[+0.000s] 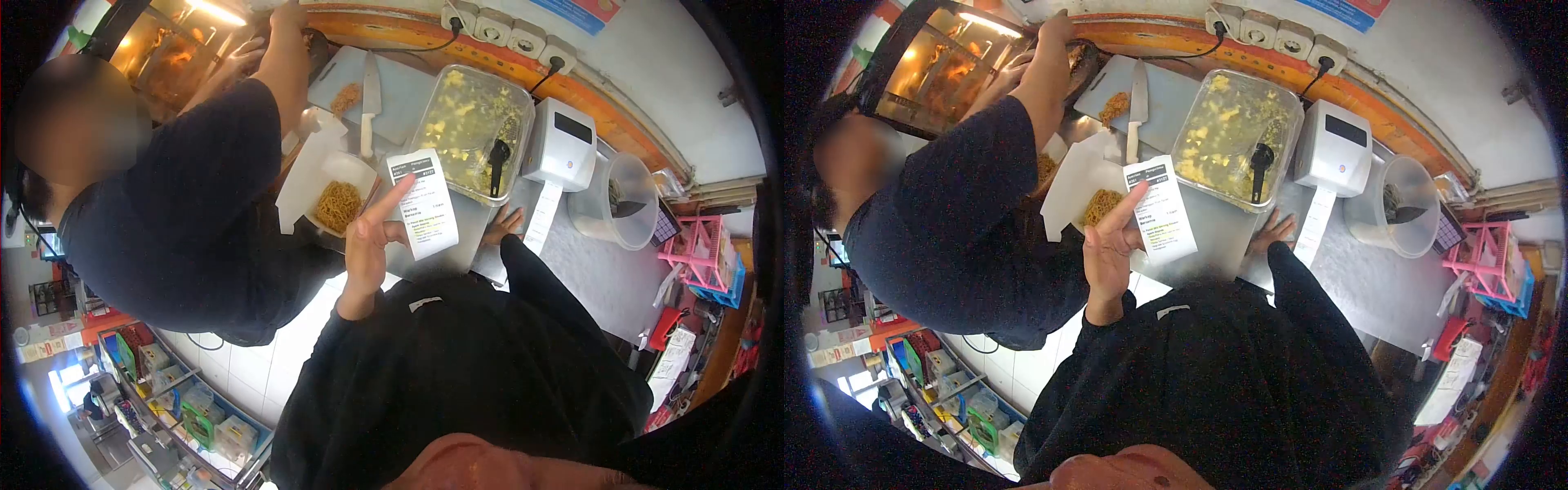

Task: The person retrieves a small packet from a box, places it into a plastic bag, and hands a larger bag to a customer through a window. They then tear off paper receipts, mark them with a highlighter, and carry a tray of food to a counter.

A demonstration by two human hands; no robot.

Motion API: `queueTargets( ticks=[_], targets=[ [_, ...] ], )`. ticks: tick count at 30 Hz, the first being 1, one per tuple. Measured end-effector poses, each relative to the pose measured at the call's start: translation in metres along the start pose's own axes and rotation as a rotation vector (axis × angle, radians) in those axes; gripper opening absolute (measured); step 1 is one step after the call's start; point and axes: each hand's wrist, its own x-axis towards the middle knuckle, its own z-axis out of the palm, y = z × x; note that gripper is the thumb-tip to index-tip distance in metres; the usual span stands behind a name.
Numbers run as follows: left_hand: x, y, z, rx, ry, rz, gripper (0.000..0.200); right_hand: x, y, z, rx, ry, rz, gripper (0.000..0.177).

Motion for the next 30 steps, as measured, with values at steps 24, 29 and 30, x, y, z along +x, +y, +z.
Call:
queueTargets(
  ticks=[24, 29, 30],
  targets=[
    [-0.065, -0.011, -0.012, 0.019, 0.194, 0.053, 0.080, -0.093, -0.060, -0.136, 0.313, 0.735, -0.466, 0.048],
    [-0.086, -0.018, -0.019, -0.109, 0.281, 0.022, 0.076, -0.075, -0.056, -0.143, 0.327, 0.820, -0.395, 0.031],
    [-0.087, -0.024, -0.022, -0.090, 0.291, 0.019, 0.074, -0.061, -0.051, -0.140, 0.334, 0.841, -0.373, 0.026]
  ],
)
